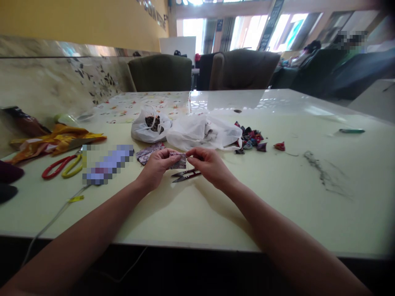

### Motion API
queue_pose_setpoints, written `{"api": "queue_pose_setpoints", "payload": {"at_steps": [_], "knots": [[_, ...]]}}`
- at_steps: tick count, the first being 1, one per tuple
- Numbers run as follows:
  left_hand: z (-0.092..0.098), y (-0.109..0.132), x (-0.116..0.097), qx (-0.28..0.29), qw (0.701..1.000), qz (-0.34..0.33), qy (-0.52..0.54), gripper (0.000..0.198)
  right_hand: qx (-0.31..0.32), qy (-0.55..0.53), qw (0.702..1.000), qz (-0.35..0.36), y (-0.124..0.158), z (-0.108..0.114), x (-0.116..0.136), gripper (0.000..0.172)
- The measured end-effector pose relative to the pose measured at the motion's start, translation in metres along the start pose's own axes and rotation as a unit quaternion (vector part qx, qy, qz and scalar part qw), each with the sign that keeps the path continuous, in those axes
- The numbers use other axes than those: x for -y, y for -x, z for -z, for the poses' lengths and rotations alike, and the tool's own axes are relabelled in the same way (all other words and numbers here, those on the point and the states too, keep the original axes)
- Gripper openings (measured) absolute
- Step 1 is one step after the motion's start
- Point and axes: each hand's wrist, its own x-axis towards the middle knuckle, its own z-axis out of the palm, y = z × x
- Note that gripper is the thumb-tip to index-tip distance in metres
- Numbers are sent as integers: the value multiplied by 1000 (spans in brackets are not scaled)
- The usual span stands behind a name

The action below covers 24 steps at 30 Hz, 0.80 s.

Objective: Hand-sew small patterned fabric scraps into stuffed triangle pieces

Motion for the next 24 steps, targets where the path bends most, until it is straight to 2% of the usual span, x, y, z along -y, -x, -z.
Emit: {"api": "queue_pose_setpoints", "payload": {"at_steps": [6,13,24], "knots": [[1,1,0,19,999,26,18,23,11,-19,1000,-21,0,0,0,18],[3,1,1,25,1000,11,-4,20,28,-36,998,-43,-1,3,2,23],[2,2,-3,32,999,24,-5,19,71,-60,993,-66,-2,12,2,29]]}}
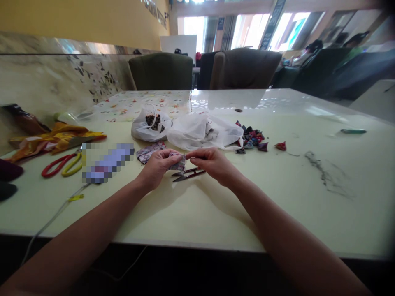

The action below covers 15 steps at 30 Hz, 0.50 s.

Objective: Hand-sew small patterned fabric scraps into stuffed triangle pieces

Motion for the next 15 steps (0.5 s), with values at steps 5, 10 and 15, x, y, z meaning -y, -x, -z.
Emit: {"api": "queue_pose_setpoints", "payload": {"at_steps": [5,10,15], "knots": [[1,0,1,8,1000,11,10,19,35,-9,999,-3,0,5,1,28],[2,-1,-1,37,998,39,42,17,57,-37,997,-20,0,9,1,28],[3,-1,-3,58,995,54,65,17,66,-55,996,-19,0,11,0,26]]}}
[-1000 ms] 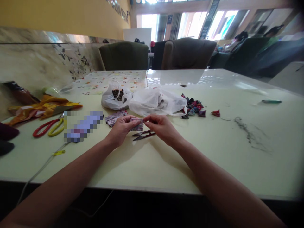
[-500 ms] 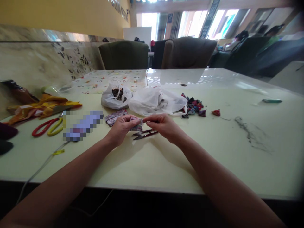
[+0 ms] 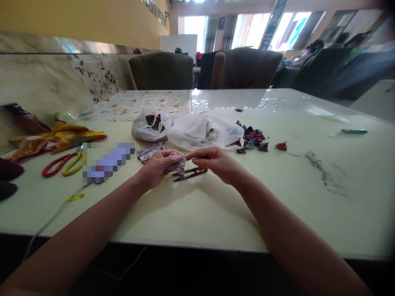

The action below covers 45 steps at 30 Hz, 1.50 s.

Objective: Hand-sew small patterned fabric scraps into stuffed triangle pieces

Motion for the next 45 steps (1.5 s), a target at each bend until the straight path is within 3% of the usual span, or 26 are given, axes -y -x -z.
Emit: {"api": "queue_pose_setpoints", "payload": {"at_steps": [19,26,29,34,41,43,45], "knots": [[-1,1,-1,27,999,31,25,17,5,-37,999,11,-1,0,2,18],[-5,2,4,22,999,25,21,19,-15,57,996,69,-1,-7,-1,16],[-7,1,6,7,1000,6,14,19,-57,157,979,116,0,-13,0,11],[-10,2,11,-25,999,-32,-17,24,-95,316,917,226,2,-23,3,6],[-20,8,12,-59,991,-72,-98,27,-116,486,814,296,2,-28,1,22],[-22,9,10,-68,989,-80,-99,26,-133,453,816,334,4,-30,3,23],[-22,9,9,-86,987,-86,-103,24,-143,379,846,346,7,-31,8,22]]}}
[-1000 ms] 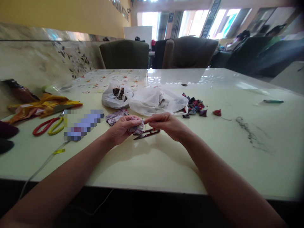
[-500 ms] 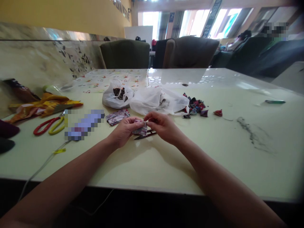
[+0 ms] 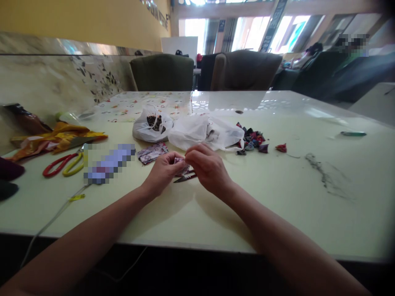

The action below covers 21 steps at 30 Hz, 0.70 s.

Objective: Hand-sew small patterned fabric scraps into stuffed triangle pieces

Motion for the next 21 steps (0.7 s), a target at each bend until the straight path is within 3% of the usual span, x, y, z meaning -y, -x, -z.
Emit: {"api": "queue_pose_setpoints", "payload": {"at_steps": [4,7,9,16,21], "knots": [[5,-5,1,-36,999,-3,-29,21,-46,-174,979,-93,-3,11,8,14],[11,-10,3,-64,998,7,-26,24,-59,-338,920,-189,-6,19,5,14],[16,-13,3,-86,996,14,-22,26,-80,-392,890,-220,-8,25,-2,18],[28,-26,6,-153,988,19,-19,24,-216,-363,882,-210,-13,49,-28,13],[33,-31,9,-182,983,17,-10,25,-306,-246,903,-175,-13,50,-35,9]]}}
